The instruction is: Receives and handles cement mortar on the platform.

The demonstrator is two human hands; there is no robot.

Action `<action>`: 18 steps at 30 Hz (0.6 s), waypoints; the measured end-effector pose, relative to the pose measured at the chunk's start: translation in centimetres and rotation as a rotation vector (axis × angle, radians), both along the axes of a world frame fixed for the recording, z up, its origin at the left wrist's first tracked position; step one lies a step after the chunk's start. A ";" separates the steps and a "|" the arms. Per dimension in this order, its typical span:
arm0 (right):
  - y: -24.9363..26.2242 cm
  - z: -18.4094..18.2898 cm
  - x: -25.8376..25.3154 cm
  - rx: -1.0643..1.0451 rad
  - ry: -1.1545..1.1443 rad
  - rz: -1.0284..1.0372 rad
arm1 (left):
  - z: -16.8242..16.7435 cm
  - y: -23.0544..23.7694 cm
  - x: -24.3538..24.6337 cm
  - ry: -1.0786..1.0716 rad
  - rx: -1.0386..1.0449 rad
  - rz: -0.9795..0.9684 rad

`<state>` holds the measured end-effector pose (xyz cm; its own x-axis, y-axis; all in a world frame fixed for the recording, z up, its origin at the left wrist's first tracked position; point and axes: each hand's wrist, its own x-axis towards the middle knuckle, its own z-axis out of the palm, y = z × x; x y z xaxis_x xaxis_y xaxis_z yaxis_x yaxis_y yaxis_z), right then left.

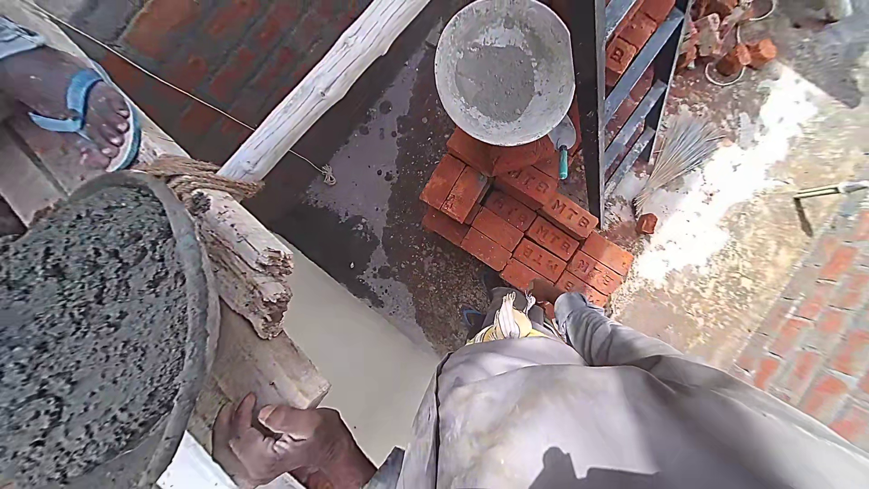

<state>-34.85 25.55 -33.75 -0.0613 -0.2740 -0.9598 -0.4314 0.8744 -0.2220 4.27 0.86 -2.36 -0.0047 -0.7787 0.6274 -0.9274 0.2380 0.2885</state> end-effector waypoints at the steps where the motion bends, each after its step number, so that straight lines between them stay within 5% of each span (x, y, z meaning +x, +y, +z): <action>1: 0.0 0.2 0.7 -0.041 0.004 -0.004 | 0.2 0.0 -0.3 -0.004 0.003 0.005; 11: -8.2 2.8 1.7 -0.414 0.127 -0.200 | 1.7 0.8 -0.6 0.184 0.117 -0.070; 16: -5.7 0.2 3.1 -0.432 0.140 -0.049 | 1.3 1.5 1.4 0.184 0.079 -0.019; 18: -3.1 0.9 4.0 -0.660 0.139 0.061 | 1.0 1.4 2.0 0.155 0.084 0.005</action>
<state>-30.88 22.48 -32.83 -0.1377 -0.8066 -0.5748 -0.5387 0.5479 -0.6400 6.29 2.28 -1.36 0.0911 -0.8284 0.5527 -0.8711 0.2026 0.4473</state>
